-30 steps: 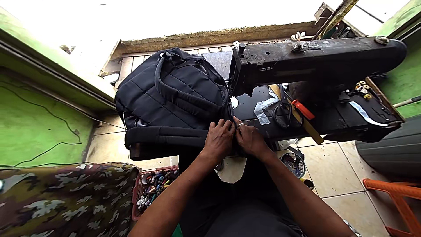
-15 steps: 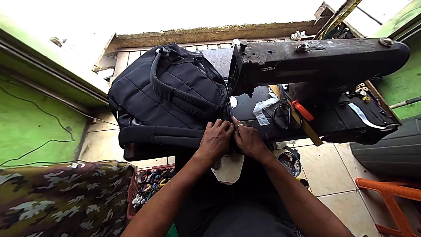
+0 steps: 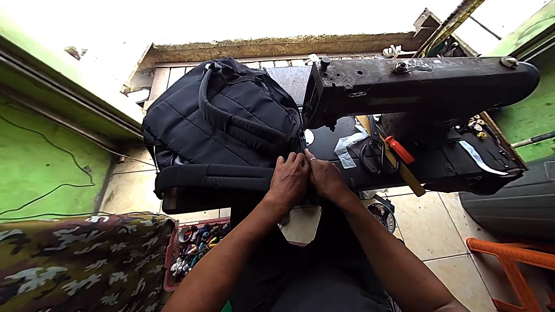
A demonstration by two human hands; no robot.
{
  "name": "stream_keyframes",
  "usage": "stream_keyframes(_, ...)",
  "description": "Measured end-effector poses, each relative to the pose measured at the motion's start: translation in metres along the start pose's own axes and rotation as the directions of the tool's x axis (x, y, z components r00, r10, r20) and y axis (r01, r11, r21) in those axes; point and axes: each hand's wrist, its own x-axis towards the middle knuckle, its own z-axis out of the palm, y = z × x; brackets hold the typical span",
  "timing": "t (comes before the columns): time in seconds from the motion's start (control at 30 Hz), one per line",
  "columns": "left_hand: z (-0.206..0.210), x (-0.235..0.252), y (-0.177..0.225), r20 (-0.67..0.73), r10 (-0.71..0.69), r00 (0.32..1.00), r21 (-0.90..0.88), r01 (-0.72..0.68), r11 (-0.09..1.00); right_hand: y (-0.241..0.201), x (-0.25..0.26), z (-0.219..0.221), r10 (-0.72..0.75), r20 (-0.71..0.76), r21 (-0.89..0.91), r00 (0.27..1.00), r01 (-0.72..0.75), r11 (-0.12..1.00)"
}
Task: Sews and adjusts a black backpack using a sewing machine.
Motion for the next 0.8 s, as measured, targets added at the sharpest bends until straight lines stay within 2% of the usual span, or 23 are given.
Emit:
stream_keyframes(0.33, 0.0, 0.023, -0.004, -0.006, -0.033, 0.999, 0.079, 0.033, 0.996, 0.001, 0.02, -0.001, 0.017, -0.121, 0.021, 0.993, -0.014, 1.0)
stream_keyframes(0.47, 0.005, 0.024, -0.008, -0.061, -0.007, 0.998, 0.087, 0.012, 0.996, 0.007, 0.02, 0.008, 0.014, -0.303, 0.119, 0.953, 0.023, 0.993)
stream_keyframes(0.57, 0.012, 0.003, -0.008, -0.189, 0.006, 0.982, 0.079, 0.009, 0.997, 0.008, 0.01, 0.017, 0.027, -0.417, 0.161, 0.908, 0.044, 0.986)
stream_keyframes(0.7, 0.012, -0.04, -0.026, -0.273, -0.044, 0.961, -0.002, 0.045, 0.999, 0.004, -0.002, 0.019, 0.084, -0.396, 0.161, 0.914, -0.022, 0.987)
stream_keyframes(0.8, 0.011, -0.051, -0.048, -0.331, 0.028, 0.943, 0.038, -0.016, 0.999, 0.013, -0.011, 0.016, 0.078, -0.352, 0.179, 0.933, -0.015, 0.984)
